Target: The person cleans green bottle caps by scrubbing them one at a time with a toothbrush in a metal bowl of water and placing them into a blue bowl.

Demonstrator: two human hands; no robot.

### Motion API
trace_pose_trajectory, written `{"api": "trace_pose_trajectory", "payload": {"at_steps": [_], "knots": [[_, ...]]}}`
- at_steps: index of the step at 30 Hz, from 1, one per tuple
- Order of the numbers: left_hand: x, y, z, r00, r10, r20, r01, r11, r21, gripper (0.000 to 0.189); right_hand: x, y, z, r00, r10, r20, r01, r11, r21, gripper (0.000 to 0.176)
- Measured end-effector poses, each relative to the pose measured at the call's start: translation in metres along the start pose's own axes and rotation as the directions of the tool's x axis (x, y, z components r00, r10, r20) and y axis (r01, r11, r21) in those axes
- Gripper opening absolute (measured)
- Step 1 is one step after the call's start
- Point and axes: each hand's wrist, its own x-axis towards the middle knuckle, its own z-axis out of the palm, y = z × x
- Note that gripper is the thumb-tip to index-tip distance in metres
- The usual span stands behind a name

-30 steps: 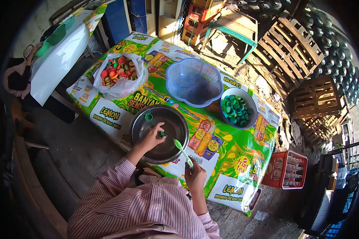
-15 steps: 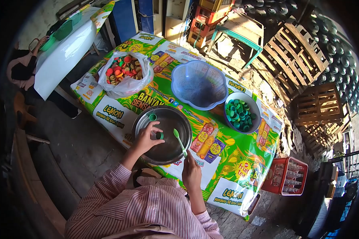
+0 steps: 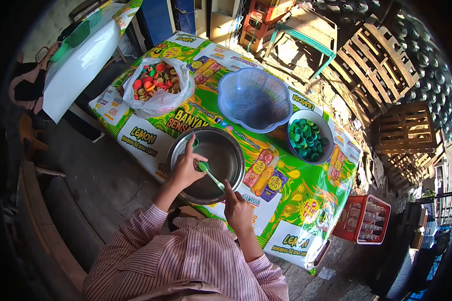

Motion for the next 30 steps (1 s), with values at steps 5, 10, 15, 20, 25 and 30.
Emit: {"api": "trace_pose_trajectory", "payload": {"at_steps": [5,10,15,20,25,30], "knots": [[0.001,-0.008,0.003,1.000,-0.008,0.030,0.013,0.986,-0.169,0.110,0.002,0.002,-0.010,0.989,0.142,-0.043,-0.138,0.985,0.103,0.037],[-0.005,-0.003,0.002,0.993,-0.009,0.120,0.055,0.924,-0.378,0.103,-0.002,0.017,-0.003,0.976,0.210,-0.059,-0.191,0.953,0.233,0.038],[-0.007,-0.001,-0.002,0.979,-0.031,0.203,0.126,0.870,-0.476,0.086,-0.008,0.010,-0.009,0.983,0.181,0.012,-0.168,0.889,0.425,0.038],[-0.008,-0.007,0.000,0.958,0.018,0.286,0.161,0.792,-0.589,0.043,-0.008,0.012,-0.014,0.967,0.252,0.032,-0.244,0.890,0.385,0.039],[-0.014,-0.019,0.009,0.947,-0.115,0.298,0.312,0.537,-0.784,0.028,-0.009,0.001,-0.013,0.985,0.161,-0.064,-0.132,0.936,0.326,0.037],[-0.016,-0.018,0.011,0.944,-0.161,0.289,0.330,0.504,-0.798,0.026,-0.014,0.001,-0.007,0.992,0.116,-0.043,-0.106,0.976,0.191,0.038]]}}
